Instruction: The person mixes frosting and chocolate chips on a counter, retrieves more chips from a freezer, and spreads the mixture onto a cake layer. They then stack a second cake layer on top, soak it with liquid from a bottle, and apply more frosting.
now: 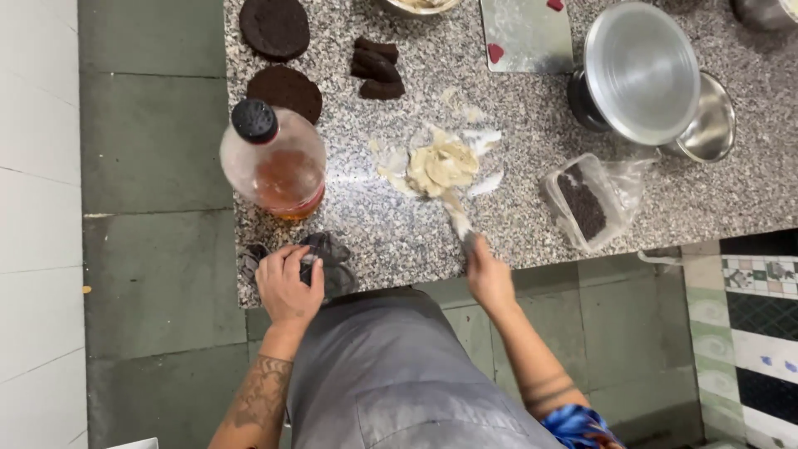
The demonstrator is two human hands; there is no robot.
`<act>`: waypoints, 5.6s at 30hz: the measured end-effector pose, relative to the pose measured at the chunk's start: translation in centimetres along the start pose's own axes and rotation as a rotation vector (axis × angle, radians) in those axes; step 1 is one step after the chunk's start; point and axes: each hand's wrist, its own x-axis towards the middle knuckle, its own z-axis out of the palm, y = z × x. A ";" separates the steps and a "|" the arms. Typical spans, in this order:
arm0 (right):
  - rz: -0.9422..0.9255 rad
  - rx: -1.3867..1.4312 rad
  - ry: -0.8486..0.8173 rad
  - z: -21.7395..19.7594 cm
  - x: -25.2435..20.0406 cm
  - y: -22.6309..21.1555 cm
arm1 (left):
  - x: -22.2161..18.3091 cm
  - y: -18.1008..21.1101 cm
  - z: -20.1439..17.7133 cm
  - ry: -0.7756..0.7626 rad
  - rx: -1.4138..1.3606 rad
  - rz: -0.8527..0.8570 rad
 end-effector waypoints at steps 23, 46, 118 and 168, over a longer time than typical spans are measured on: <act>0.380 0.771 -0.121 -6.4 1.4 -0.3 | -0.1 -0.7 1.4 -0.008 0.132 0.022; -0.199 -0.276 -0.175 -9.8 4.5 -2.2 | 0.1 -0.1 2.6 0.053 0.209 -0.033; 0.762 1.477 -0.090 -11.1 16.3 23.4 | -0.7 -1.4 4.2 0.054 0.364 -0.066; -0.151 -0.225 -0.177 -9.9 6.4 0.0 | 0.3 -0.2 3.4 0.073 0.267 -0.082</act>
